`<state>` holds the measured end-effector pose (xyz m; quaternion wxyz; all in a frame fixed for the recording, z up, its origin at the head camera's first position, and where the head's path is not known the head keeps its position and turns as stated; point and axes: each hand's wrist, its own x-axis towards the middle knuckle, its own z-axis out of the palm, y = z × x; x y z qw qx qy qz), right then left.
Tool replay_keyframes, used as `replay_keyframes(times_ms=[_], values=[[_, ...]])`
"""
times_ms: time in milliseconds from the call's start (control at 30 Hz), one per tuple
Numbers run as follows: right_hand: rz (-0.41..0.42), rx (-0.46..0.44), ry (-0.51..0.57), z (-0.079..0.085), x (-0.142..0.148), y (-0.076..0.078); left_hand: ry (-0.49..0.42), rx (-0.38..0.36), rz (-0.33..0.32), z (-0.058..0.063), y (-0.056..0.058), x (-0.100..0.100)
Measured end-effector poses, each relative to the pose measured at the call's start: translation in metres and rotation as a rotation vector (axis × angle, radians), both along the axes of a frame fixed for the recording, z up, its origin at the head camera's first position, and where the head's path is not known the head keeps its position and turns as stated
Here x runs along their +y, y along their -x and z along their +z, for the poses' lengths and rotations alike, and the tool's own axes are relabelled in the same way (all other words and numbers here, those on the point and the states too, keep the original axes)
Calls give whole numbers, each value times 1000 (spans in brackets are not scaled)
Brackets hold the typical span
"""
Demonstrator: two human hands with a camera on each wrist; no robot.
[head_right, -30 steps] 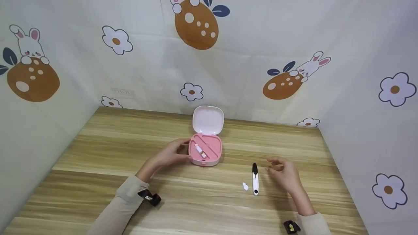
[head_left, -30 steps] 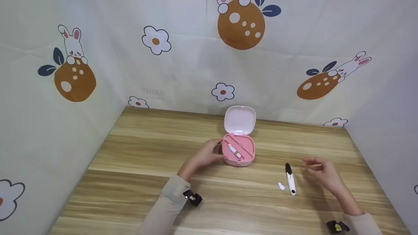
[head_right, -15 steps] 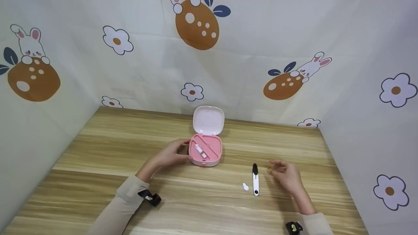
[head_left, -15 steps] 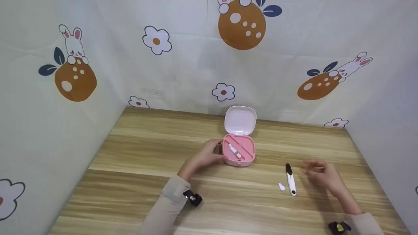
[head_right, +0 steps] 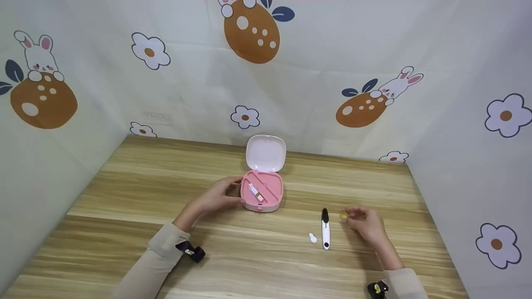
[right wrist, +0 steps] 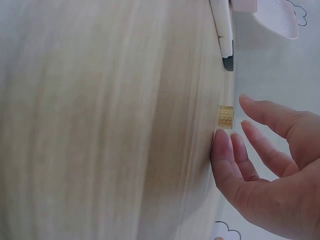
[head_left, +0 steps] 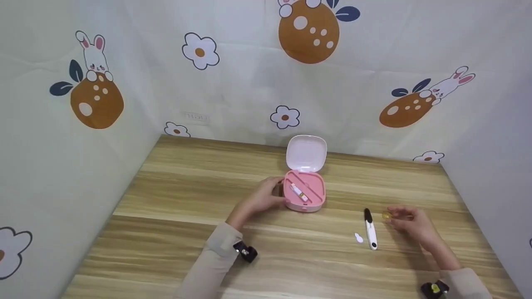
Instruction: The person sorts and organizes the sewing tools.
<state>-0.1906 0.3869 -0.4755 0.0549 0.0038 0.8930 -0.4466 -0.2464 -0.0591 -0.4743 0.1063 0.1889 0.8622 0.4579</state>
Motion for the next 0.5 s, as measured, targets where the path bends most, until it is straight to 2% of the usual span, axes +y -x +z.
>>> replay_keyframes(times_ms=[200, 500], values=[[6, -2, -22, -2, 5, 2, -5, 20, 0, 0, 0, 0], [25, -23, 14, -7, 7, 7, 6, 32, 2, 0, -1, 0]])
